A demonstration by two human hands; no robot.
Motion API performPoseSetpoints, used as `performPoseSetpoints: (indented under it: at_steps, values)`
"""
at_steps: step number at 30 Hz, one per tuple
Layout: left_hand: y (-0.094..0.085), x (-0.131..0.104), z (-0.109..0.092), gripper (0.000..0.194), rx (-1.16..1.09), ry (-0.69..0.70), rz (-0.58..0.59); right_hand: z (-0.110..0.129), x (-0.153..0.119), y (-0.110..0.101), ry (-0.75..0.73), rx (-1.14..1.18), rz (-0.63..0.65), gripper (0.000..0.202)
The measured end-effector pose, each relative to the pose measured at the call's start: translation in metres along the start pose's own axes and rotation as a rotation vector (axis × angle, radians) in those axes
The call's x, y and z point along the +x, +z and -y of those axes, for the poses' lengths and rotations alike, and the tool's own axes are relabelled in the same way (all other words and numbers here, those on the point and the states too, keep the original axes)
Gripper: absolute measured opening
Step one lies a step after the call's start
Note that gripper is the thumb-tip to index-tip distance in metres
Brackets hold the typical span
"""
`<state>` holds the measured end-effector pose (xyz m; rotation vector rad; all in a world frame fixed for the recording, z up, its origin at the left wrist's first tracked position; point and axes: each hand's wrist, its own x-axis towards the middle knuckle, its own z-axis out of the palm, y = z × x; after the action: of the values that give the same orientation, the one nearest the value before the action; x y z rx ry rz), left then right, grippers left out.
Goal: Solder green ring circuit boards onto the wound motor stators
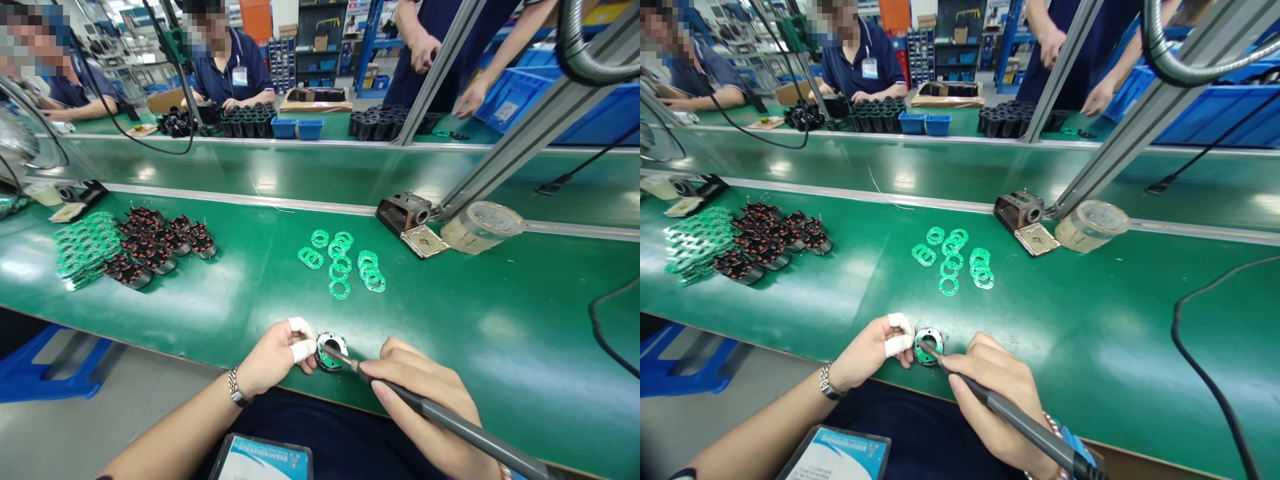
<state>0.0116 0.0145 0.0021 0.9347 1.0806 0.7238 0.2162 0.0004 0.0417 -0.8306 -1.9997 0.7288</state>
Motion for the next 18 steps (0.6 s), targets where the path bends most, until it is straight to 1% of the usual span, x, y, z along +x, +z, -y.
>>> performPoseSetpoints:
  at_steps: [6, 9, 13, 15, 16, 18]
  values:
    - [0.000, 0.000, 0.000, 0.018, 0.009, -0.002, 0.000, 0.000, 0.001, -0.002, -0.010, -0.010, 0.000, 0.020]
    - [0.000, 0.000, 0.000, 0.018, 0.010, -0.004, -0.004, 0.001, 0.000, -0.004, -0.009, -0.018, -0.021, 0.020]
    - [0.001, 0.000, 0.000, 0.018, 0.005, -0.007, 0.002, -0.006, 0.002, -0.003, -0.025, -0.047, -0.035, 0.020]
    - [0.001, 0.000, -0.001, 0.019, 0.008, -0.007, 0.010, -0.011, 0.008, -0.001, -0.055, -0.061, 0.019, 0.019]
    - [0.001, 0.001, -0.001, 0.019, 0.013, -0.005, 0.014, -0.014, 0.012, 0.000, -0.070, -0.058, 0.078, 0.018]
    - [0.001, 0.001, -0.001, 0.019, 0.028, 0.005, 0.021, -0.018, 0.021, 0.002, -0.075, -0.037, 0.252, 0.019]
